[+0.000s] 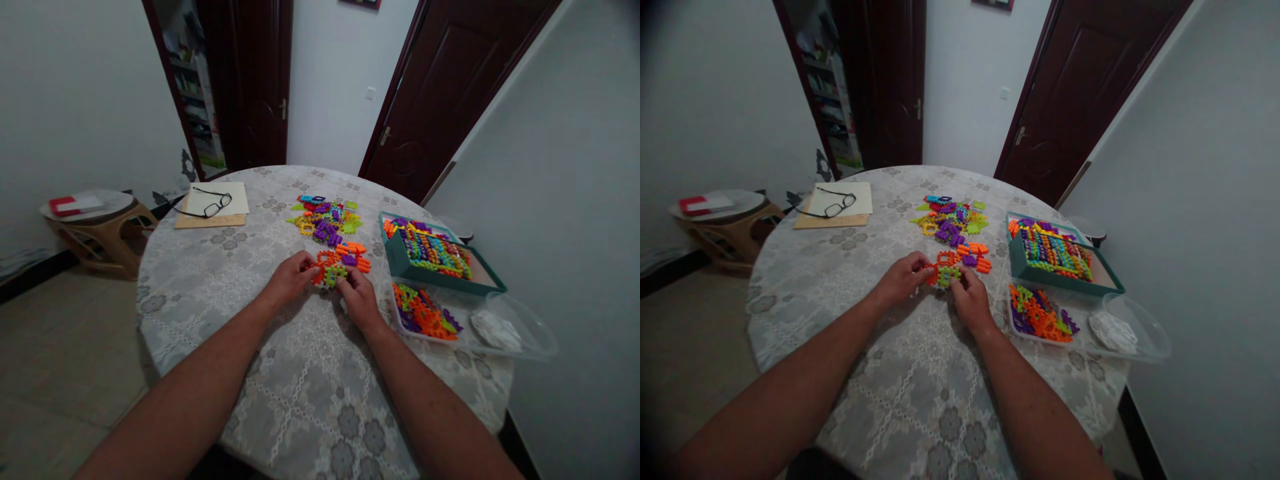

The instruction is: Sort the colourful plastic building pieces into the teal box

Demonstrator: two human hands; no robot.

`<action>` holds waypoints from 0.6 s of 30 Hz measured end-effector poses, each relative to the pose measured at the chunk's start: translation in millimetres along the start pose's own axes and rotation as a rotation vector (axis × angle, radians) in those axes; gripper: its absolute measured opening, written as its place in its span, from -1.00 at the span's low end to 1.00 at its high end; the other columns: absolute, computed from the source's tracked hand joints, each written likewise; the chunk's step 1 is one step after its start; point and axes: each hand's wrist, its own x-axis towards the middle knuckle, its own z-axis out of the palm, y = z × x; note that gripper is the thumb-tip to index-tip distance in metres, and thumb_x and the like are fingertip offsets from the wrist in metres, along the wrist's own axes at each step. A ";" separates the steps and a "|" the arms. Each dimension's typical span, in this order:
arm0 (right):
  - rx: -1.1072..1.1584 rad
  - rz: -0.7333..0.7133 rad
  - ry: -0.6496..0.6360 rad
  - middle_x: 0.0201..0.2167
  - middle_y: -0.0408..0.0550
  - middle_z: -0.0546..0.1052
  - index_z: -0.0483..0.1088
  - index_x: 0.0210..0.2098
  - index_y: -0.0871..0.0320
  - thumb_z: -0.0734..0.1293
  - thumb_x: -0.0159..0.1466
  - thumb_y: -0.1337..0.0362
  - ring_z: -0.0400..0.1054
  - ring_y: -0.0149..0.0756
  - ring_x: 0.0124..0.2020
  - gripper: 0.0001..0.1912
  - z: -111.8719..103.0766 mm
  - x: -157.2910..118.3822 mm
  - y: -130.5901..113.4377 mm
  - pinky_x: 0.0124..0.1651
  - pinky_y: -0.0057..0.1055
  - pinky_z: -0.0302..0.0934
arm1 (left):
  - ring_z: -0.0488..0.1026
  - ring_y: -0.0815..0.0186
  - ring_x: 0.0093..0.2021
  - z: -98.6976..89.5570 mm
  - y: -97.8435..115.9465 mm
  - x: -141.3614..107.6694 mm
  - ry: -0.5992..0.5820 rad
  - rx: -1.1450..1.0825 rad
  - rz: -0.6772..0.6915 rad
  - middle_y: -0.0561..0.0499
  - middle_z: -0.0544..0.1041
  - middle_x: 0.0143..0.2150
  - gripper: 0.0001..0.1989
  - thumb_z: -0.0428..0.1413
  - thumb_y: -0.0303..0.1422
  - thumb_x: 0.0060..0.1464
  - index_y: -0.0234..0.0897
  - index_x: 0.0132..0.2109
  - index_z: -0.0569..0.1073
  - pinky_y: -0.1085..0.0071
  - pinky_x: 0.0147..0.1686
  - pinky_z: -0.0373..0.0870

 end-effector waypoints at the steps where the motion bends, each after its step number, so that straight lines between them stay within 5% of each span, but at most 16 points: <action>1: -0.017 -0.005 -0.016 -0.09 -0.04 0.65 0.55 0.02 0.13 0.39 0.32 0.14 0.51 -0.18 -0.12 -0.67 0.2 -0.4 -0.8 -0.02 -0.30 0.37 | 0.42 0.32 -0.40 1.5 0.2 -0.1 -0.033 -0.039 -0.013 0.08 0.53 -0.41 -0.87 0.21 -0.25 0.15 -0.19 -0.25 0.48 0.38 -0.36 0.36; 5: -0.015 -0.007 -0.093 -0.09 -0.04 0.65 0.56 0.02 0.13 0.37 0.33 0.15 0.52 -0.17 -0.11 -0.67 0.4 -0.9 -3.1 -0.02 -0.29 0.40 | 0.49 0.29 -0.37 3.4 0.8 -0.2 -0.118 -0.174 -0.080 0.02 0.60 -0.35 -0.84 0.25 -0.24 0.10 -0.22 -0.22 0.55 0.36 -0.33 0.45; 9: -0.047 0.026 -0.101 -0.16 -0.05 0.65 0.56 0.01 0.13 0.36 0.31 0.14 0.51 -0.21 -0.23 -0.66 1.4 -1.2 -3.1 -0.18 -0.35 0.40 | 0.62 0.16 -0.13 0.2 1.6 0.1 -0.219 -0.300 -0.098 -0.11 0.71 -0.13 -0.77 0.22 -0.24 0.11 -0.22 -0.14 0.67 0.23 -0.09 0.56; 18: -0.240 -0.133 -0.141 -0.22 -0.11 0.63 0.57 -0.08 0.11 0.33 0.30 0.25 0.48 -0.25 -0.24 -0.75 7.1 -7.9 -3.4 -0.11 -0.35 0.35 | 0.64 0.01 -0.01 -18.3 -1.3 4.4 -0.254 -0.054 0.033 -0.13 0.73 0.01 -0.67 0.19 -0.28 0.11 -0.18 -0.04 0.76 0.09 0.07 0.52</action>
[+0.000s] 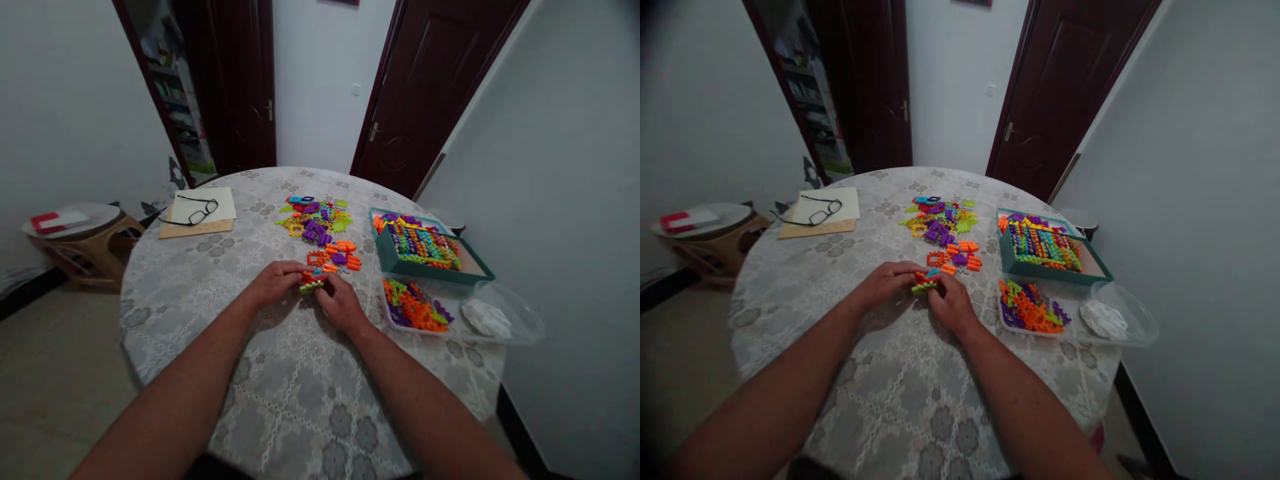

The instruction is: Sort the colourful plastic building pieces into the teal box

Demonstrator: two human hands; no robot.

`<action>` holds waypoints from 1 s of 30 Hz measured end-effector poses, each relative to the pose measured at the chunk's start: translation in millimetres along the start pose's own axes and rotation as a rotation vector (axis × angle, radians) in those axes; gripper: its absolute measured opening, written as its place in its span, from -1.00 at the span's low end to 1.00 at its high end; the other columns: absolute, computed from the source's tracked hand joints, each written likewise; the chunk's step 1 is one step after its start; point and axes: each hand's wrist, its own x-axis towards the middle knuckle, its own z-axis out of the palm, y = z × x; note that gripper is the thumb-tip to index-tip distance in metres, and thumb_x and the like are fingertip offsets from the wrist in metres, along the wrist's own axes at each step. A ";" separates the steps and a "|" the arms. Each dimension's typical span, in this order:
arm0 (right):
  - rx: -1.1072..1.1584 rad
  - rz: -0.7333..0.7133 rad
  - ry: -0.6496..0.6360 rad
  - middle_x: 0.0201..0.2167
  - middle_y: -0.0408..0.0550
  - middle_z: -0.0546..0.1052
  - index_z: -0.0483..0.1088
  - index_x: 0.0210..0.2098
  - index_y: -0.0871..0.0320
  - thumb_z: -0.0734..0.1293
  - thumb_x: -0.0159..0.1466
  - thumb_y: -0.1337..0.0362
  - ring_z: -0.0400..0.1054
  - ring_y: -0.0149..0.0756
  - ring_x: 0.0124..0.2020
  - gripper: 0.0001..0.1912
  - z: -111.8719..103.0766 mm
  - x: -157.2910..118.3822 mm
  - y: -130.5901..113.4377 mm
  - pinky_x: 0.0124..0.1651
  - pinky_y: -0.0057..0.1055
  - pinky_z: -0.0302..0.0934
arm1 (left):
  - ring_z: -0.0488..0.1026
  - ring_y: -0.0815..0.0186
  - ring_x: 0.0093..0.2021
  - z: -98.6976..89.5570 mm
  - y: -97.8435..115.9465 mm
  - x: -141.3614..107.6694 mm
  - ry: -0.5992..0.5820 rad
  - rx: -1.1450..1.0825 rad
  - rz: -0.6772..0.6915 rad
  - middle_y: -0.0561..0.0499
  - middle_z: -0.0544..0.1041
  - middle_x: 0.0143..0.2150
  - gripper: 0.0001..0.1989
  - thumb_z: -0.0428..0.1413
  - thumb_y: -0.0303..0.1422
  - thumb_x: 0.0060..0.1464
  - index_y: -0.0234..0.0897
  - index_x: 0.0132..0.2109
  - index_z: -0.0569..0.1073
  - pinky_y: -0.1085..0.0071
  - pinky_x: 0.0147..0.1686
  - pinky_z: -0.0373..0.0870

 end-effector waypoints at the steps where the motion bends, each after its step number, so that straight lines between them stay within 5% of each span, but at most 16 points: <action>1: -0.021 -0.015 0.014 -0.22 -0.11 0.63 0.58 -0.06 0.11 0.33 0.31 0.25 0.48 -0.25 -0.24 -0.74 0.6 -0.4 -1.5 -0.11 -0.36 0.35 | 0.64 0.02 -0.02 -1.3 -1.7 0.4 0.007 0.010 -0.005 -0.13 0.74 -0.01 -0.67 0.19 -0.27 0.12 -0.18 -0.03 0.76 0.10 0.06 0.52; 12: 0.086 0.162 0.094 -0.38 -0.14 0.65 0.57 0.04 0.11 0.32 0.39 0.20 0.57 -0.25 -0.41 -0.70 3.6 2.5 -2.2 -0.21 -0.35 0.43 | 0.64 0.06 -0.04 3.6 -5.2 1.8 -0.066 -0.089 -0.024 -0.17 0.71 -0.01 -0.68 0.28 -0.15 0.18 -0.18 0.01 0.67 0.09 0.06 0.52; 17: 0.095 0.174 0.097 -0.27 -0.14 0.68 0.54 0.11 0.07 0.30 0.38 0.27 0.61 -0.28 -0.37 -0.66 1.8 4.4 -8.9 -0.17 -0.37 0.45 | 0.61 0.04 0.04 9.1 -3.8 0.5 -0.067 -0.161 -0.020 -0.16 0.69 0.03 -0.67 0.27 -0.11 0.21 -0.12 0.05 0.61 0.06 0.09 0.53; 21: 0.108 0.182 0.081 -0.28 -0.15 0.67 0.50 0.15 0.07 0.30 0.36 0.25 0.59 -0.28 -0.37 -0.62 2.5 4.2 -8.3 -0.16 -0.35 0.44 | 0.61 0.03 0.04 5.1 -7.0 1.1 -0.054 -0.062 0.001 -0.15 0.69 0.07 -0.69 0.25 -0.20 0.20 -0.12 0.07 0.63 0.03 0.12 0.51; 30: -0.021 0.030 -0.024 -0.42 -0.21 0.49 0.44 -0.19 0.07 0.33 0.26 0.21 0.36 -0.30 -0.40 -0.86 2.1 1.1 -13.8 -0.29 -0.41 0.20 | 0.57 0.13 0.05 4.1 -12.9 -0.3 0.174 0.363 0.145 -0.11 0.65 0.03 -0.67 0.05 -0.25 0.33 -0.17 0.10 0.62 0.15 0.15 0.49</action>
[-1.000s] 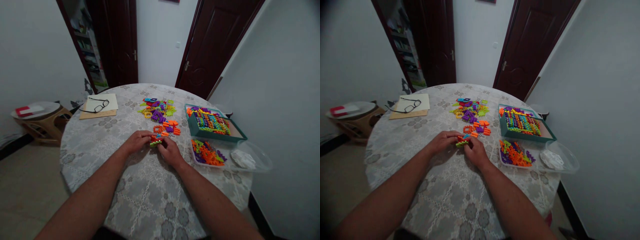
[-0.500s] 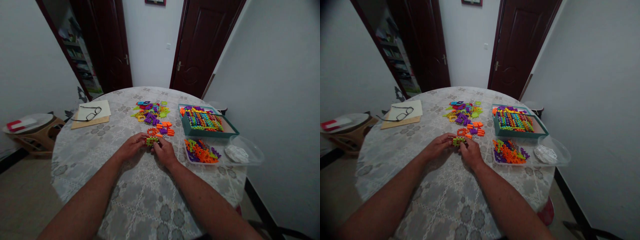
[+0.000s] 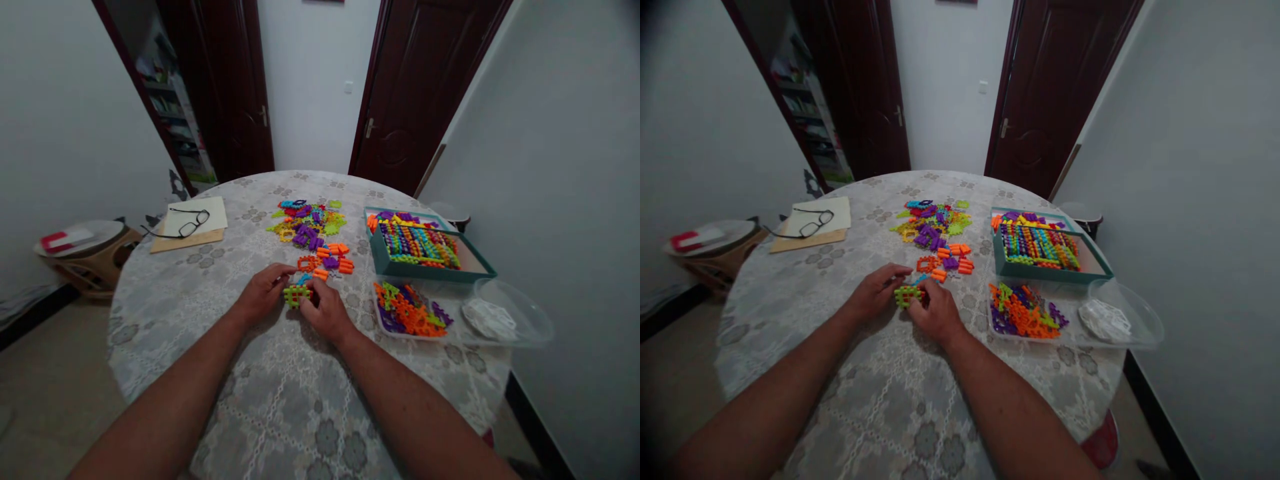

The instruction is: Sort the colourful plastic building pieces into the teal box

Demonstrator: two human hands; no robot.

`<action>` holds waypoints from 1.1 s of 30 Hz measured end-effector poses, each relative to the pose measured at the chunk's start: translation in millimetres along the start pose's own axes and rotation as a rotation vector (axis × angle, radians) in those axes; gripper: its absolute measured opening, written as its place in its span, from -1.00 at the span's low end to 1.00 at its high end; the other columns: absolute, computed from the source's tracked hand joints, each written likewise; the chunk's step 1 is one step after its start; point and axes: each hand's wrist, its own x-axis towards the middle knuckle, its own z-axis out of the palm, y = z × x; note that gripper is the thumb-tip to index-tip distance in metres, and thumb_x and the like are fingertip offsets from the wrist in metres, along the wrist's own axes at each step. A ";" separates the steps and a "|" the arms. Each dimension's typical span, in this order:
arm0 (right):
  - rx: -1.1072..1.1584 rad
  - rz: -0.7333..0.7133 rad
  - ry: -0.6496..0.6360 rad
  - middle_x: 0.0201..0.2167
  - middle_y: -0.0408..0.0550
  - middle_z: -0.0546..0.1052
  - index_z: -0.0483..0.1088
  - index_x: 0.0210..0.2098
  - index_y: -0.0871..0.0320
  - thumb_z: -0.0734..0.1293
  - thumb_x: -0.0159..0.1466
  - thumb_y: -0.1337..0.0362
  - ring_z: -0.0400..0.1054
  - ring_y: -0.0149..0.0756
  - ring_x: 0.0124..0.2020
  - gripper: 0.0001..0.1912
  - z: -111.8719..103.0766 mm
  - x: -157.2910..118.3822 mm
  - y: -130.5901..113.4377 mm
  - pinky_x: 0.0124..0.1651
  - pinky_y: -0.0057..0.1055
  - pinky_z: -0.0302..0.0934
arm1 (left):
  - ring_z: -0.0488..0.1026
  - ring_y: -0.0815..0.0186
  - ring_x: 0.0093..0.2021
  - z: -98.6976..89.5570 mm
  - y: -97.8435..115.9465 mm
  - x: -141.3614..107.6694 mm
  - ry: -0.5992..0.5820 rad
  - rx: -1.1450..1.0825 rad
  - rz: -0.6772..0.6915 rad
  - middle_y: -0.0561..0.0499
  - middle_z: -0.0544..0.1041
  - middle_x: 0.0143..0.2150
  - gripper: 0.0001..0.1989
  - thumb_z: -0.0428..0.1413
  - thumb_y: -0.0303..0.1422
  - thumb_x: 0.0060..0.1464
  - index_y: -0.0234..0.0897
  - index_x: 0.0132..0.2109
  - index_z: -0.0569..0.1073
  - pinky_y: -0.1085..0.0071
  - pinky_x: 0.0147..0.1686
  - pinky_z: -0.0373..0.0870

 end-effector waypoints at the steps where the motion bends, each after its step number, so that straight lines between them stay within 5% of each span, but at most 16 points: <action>1: -0.001 -0.010 -0.014 -0.43 -0.22 0.47 0.43 -0.20 0.07 0.33 0.25 0.22 0.35 -0.31 -0.41 -0.86 0.0 -0.2 -0.3 -0.29 -0.41 0.19 | 0.57 0.14 0.04 0.4 -1.1 -0.3 0.003 0.031 0.014 -0.10 0.64 0.03 -0.67 0.05 -0.25 0.33 -0.17 0.10 0.62 0.16 0.15 0.49; 15: -0.058 -0.024 -0.083 -0.41 -0.19 0.49 0.43 -0.20 0.05 0.35 0.25 0.24 0.33 -0.28 -0.40 -0.88 3.5 -1.4 -0.6 -0.30 -0.40 0.11 | 0.56 0.16 0.05 -1.9 -11.6 -1.6 -0.025 0.134 0.046 -0.09 0.62 0.03 -0.67 0.04 -0.25 0.38 -0.16 0.14 0.59 0.23 0.13 0.45; 25: -0.054 -0.075 -0.081 -0.38 -0.17 0.49 0.43 -0.21 0.06 0.35 0.24 0.27 0.34 -0.27 -0.36 -0.89 3.6 -2.3 -0.5 -0.25 -0.40 0.13 | 0.57 0.17 0.04 6.1 -15.6 3.9 0.006 0.211 -0.069 -0.10 0.62 0.09 -0.60 0.04 -0.30 0.34 -0.17 0.24 0.54 0.24 0.10 0.49; 33: -0.078 -0.086 -0.106 -0.38 -0.18 0.49 0.46 -0.18 0.09 0.35 0.23 0.32 0.34 -0.30 -0.36 -0.85 1.6 -4.6 -0.6 -0.26 -0.41 0.14 | 0.57 0.12 0.01 9.3 -13.8 48.2 -0.279 0.548 -0.074 -0.13 0.58 0.04 -0.53 0.08 -0.34 0.33 -0.10 0.34 0.48 0.27 0.01 0.46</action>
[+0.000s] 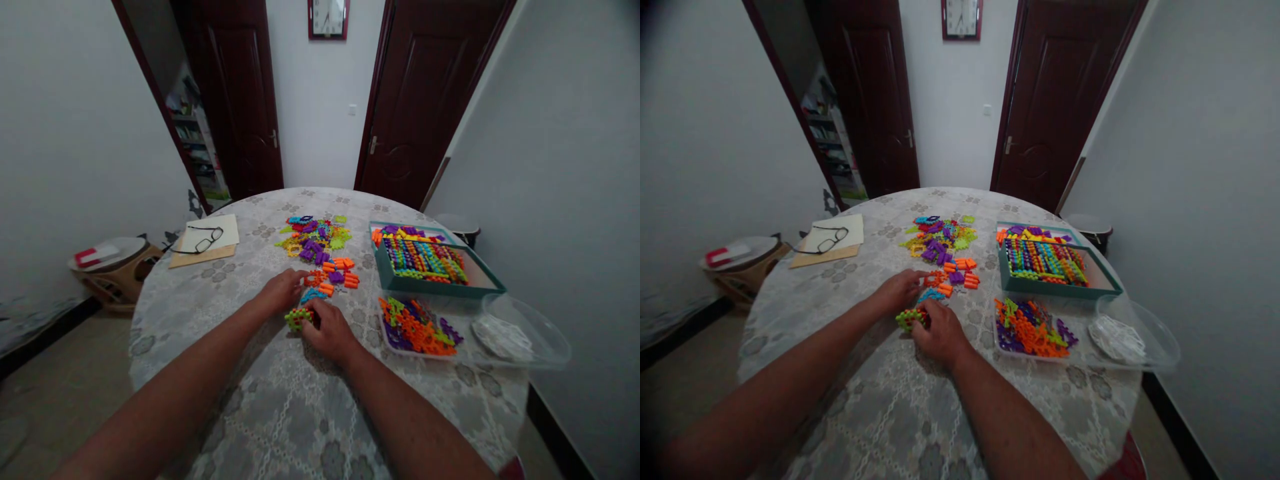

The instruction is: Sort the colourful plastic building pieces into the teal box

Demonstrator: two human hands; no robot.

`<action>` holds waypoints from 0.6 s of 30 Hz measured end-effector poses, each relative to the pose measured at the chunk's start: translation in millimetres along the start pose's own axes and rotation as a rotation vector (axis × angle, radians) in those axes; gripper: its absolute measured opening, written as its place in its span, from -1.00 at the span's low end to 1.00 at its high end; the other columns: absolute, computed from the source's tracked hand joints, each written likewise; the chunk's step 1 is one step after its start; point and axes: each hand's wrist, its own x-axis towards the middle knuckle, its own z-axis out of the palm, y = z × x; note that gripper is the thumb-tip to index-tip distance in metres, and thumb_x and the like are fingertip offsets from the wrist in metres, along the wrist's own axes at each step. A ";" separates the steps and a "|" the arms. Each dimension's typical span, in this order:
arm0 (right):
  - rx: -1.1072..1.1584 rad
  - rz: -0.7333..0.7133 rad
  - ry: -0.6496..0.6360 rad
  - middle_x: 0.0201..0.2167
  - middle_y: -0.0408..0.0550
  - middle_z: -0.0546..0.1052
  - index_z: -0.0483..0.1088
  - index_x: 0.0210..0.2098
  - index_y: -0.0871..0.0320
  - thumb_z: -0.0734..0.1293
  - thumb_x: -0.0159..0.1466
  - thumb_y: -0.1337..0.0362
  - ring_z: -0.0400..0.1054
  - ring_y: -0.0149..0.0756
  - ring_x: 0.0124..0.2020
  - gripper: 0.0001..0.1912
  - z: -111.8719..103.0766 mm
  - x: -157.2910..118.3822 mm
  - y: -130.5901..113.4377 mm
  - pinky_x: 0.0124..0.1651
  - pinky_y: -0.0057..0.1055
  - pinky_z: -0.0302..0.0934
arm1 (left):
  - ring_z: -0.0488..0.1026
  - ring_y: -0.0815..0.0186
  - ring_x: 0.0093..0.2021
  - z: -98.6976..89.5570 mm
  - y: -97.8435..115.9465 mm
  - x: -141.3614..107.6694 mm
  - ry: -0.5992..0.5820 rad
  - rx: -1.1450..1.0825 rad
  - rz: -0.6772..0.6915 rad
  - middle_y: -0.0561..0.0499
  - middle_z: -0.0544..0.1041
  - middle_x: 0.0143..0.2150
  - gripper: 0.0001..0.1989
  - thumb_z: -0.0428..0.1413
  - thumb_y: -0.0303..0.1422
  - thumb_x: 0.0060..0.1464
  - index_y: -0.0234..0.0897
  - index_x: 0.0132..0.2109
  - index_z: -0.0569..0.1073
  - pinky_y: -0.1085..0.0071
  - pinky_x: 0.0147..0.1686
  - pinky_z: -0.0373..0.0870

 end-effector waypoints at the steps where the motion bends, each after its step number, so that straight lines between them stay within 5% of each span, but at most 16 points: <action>1: 0.002 -0.002 -0.001 -0.37 -0.17 0.50 0.47 -0.17 0.10 0.35 0.23 0.33 0.36 -0.30 -0.35 -0.84 -0.5 -0.7 0.0 -0.25 -0.41 0.15 | 0.57 0.11 -0.02 -0.7 2.8 3.7 -0.019 0.032 -0.004 -0.13 0.56 0.04 -0.56 0.09 -0.32 0.34 -0.08 0.31 0.51 0.29 -0.04 0.46; 6: -0.003 -0.021 -0.022 -0.31 -0.14 0.55 0.49 -0.12 0.11 0.35 0.26 0.34 0.40 -0.28 -0.30 -0.81 -5.1 -5.0 -1.6 -0.19 -0.39 0.22 | 0.56 0.12 -0.08 1.6 10.5 8.6 -0.024 0.039 -0.023 -0.11 0.49 0.04 -0.74 0.10 -0.26 0.33 -0.10 0.09 0.58 0.29 -0.13 0.44; 12: -0.039 -0.018 0.188 -0.11 0.00 0.57 0.48 -0.06 0.12 0.34 0.29 0.34 0.47 -0.16 -0.08 -0.77 -13.0 -3.7 -1.0 0.02 -0.27 0.33 | 0.48 0.21 -0.11 -2.1 -6.4 -10.2 0.111 -0.576 0.048 -0.04 0.50 -0.16 -0.77 -0.01 -0.18 0.40 -0.16 -0.07 0.47 0.28 -0.04 0.48; 18: 0.028 0.066 0.359 0.14 0.05 0.57 0.46 0.10 0.06 0.34 0.36 0.30 0.46 -0.10 0.18 -0.69 -13.9 -0.8 8.9 0.27 -0.15 0.32 | 0.50 0.24 -0.16 -2.4 4.9 -26.9 -0.167 -1.118 0.057 -0.04 0.55 -0.19 -0.62 0.07 0.04 0.38 -0.18 -0.07 0.50 0.33 -0.15 0.50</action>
